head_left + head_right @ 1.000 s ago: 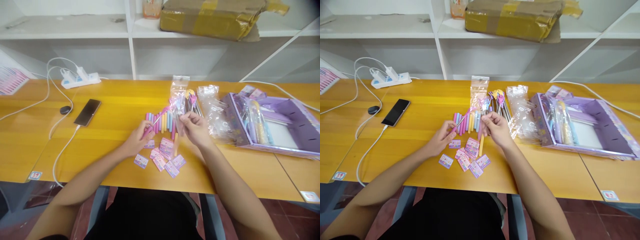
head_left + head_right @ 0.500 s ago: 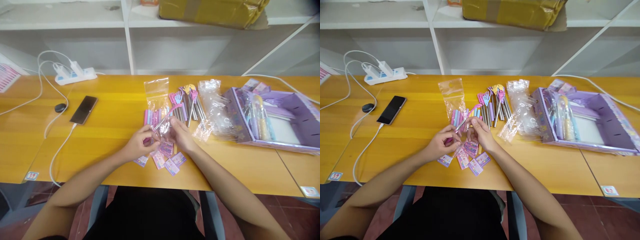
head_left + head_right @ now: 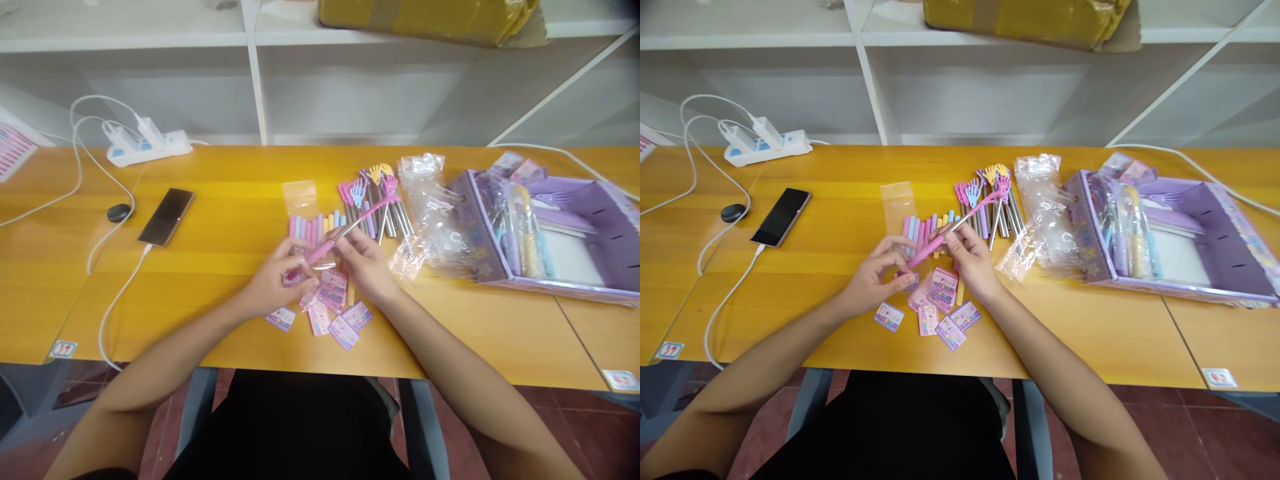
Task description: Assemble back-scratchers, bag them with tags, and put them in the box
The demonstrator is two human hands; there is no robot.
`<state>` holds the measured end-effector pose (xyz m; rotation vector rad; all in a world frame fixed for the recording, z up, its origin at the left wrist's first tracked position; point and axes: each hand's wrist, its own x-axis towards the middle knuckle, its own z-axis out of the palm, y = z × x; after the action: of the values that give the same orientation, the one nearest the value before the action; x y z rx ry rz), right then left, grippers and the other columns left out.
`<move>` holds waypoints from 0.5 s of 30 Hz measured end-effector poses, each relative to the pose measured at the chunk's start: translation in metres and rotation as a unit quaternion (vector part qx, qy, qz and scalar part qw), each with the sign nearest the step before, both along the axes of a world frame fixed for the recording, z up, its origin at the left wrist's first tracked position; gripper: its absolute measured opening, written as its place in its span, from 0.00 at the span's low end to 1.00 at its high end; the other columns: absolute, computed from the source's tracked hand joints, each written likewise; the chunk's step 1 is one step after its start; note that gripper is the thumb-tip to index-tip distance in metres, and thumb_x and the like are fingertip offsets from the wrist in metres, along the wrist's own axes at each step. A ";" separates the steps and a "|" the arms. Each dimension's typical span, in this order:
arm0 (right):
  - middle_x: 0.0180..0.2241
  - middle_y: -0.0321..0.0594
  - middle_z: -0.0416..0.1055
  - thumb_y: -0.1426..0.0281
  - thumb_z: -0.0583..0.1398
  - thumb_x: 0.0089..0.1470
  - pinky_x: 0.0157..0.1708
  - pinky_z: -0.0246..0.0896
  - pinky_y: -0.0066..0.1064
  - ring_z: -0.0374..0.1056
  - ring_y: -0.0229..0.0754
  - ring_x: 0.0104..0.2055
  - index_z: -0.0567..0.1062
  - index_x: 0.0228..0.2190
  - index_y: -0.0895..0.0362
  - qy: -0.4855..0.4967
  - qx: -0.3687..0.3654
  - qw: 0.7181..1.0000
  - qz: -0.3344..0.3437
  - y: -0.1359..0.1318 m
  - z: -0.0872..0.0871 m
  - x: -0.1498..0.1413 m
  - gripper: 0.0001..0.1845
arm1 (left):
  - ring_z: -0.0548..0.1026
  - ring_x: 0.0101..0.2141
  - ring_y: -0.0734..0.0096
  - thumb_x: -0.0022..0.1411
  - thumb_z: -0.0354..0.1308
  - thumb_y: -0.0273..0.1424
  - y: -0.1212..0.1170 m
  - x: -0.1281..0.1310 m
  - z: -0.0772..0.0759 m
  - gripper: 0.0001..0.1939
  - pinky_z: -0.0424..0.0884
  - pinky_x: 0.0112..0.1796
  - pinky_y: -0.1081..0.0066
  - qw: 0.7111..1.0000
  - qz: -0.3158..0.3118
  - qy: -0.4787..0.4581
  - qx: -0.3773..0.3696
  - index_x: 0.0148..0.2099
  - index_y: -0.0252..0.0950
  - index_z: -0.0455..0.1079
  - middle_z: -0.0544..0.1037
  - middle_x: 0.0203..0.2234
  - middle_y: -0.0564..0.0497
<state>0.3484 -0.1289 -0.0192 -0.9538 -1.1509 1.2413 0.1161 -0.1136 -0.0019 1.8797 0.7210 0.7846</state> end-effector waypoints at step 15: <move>0.33 0.33 0.70 0.56 0.74 0.60 0.18 0.64 0.31 0.69 0.35 0.23 0.77 0.34 0.50 -0.044 0.063 0.996 -0.043 -0.003 0.003 0.017 0.15 | 0.85 0.37 0.68 0.64 0.74 0.51 0.036 -0.010 -0.014 0.21 0.85 0.42 0.66 0.893 0.269 -0.338 -0.130 0.42 0.39 0.76 0.85 0.36 0.51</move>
<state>0.3650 -0.1322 -0.0161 -0.9597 -1.2293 1.0535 0.1058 -0.0775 -0.0162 1.0404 0.8369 1.5109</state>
